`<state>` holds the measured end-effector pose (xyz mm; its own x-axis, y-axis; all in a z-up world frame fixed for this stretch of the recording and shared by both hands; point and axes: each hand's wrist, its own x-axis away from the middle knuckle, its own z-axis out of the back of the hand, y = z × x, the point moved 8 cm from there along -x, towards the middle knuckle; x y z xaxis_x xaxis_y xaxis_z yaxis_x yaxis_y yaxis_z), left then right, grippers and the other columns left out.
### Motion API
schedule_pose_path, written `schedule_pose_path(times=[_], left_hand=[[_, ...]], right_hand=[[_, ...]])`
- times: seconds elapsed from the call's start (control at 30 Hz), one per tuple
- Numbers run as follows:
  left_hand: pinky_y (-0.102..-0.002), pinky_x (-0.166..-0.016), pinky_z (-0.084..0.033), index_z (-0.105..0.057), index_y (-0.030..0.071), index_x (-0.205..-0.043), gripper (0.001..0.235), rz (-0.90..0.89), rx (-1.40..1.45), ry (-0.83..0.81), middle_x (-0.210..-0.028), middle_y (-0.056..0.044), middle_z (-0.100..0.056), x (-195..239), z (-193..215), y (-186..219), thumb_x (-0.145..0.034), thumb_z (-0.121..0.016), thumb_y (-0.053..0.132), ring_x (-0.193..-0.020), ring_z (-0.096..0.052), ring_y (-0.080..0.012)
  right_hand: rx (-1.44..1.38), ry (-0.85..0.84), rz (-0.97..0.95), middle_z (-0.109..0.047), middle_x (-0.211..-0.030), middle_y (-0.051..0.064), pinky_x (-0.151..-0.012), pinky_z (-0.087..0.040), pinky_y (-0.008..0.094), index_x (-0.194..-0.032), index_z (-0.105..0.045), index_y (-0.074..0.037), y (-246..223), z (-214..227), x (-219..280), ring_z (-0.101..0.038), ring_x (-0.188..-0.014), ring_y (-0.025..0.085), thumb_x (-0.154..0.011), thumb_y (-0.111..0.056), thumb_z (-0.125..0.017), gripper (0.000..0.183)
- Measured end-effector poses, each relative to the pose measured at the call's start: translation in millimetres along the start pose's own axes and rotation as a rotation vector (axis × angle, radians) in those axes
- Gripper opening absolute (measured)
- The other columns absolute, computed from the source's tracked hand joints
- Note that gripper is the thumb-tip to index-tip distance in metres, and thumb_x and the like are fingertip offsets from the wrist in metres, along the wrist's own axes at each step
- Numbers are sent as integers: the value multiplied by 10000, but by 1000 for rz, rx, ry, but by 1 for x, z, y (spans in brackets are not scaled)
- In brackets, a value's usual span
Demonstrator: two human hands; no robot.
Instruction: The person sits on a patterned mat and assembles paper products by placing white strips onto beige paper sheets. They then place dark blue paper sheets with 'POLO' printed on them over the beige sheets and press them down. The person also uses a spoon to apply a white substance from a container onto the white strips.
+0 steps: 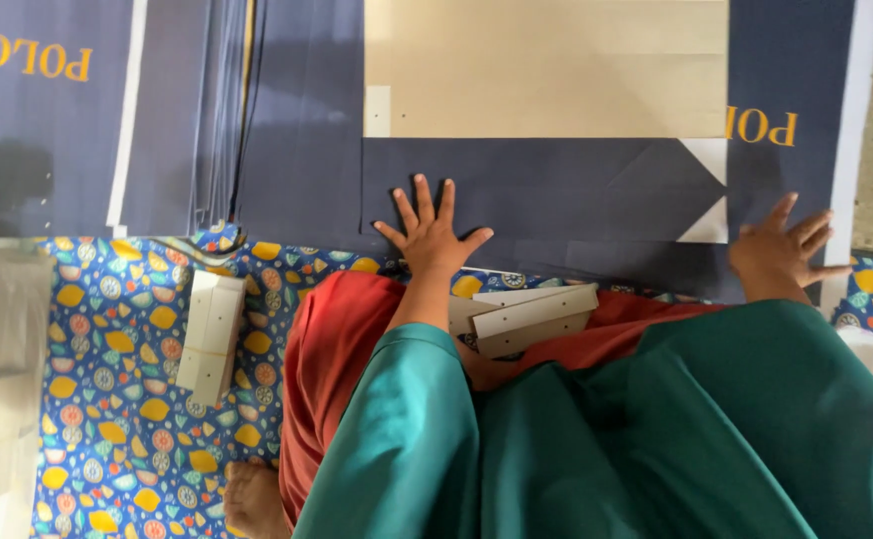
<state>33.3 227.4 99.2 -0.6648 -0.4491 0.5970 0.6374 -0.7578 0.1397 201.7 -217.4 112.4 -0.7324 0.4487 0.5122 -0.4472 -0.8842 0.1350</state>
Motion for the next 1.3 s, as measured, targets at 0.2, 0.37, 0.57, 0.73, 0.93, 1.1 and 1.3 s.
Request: schedule_pose_path(times=[0.2, 0.37, 0.57, 0.73, 0.93, 1.1, 1.3], left_hand=[[-793, -1120, 138, -24, 388, -1656, 965, -27, 5, 28, -1737, -33, 150, 15, 13, -1, -908, -488, 784, -1573, 174, -382], [-809, -1105, 140, -42, 382, -1658, 984, -46, 13, 66, -1739, -47, 133, 9, 8, -4, -891, -513, 780, -1576, 159, -395], [-829, -1103, 122, -45, 419, -1647, 1002, -23, 37, 90, -1745, -23, 124, 21, 18, -11, -860, -516, 822, -1579, 153, -396], [-847, -1093, 82, -30, 437, -1643, 1081, 3, 87, 104, -1743, -45, 141, 10, 14, -22, -809, -582, 847, -1575, 159, -413], [-843, -1108, -9, -53, 417, -1642, 1056, 26, 116, 143, -1745, -74, 119, 0, 11, -32, -809, -496, 892, -1597, 113, -356], [-872, -1075, 33, 24, 418, -1639, 1049, 63, 88, 44, -1726, -65, 209, 1, 11, -38, -828, -441, 894, -1582, 198, -322], [-846, -1073, 108, 93, 404, -1633, 1024, 23, 36, -32, -1693, -104, 280, -27, -6, -42, -911, -523, 789, -1552, 259, -373]], right_hand=[[375, 867, 1229, -496, -1627, 229, -1081, -405, 656, -1556, -569, -135, -129, -90, 86, -465, -1471, 444, -928, -645, -544, 810], [385, 171, 1171, -154, -1746, 123, -1252, -136, 654, -1666, -218, -174, -182, -162, 173, -104, -1601, 394, -985, -636, -411, 845], [505, 66, 1147, 5, -1768, 11, -1260, -39, 662, -1681, -88, -264, -194, -191, 179, 27, -1613, 347, -979, -707, -366, 875], [534, 88, 1164, 3, -1769, 14, -1258, -53, 666, -1681, -77, -276, -196, -193, 173, 26, -1613, 354, -963, -705, -400, 897], [539, 9, 1135, 88, -1762, 4, -1255, 7, 656, -1685, 15, -282, -193, -187, 176, 90, -1604, 353, -982, -691, -375, 902], [532, -2, 1113, 131, -1755, -16, -1229, 37, 694, -1679, 54, -327, -192, -185, 180, 112, -1597, 345, -990, -683, -379, 888], [481, 14, 1134, 140, -1752, -13, -1204, 57, 727, -1676, 62, -348, -190, -189, 178, 129, -1594, 339, -993, -691, -365, 876]])
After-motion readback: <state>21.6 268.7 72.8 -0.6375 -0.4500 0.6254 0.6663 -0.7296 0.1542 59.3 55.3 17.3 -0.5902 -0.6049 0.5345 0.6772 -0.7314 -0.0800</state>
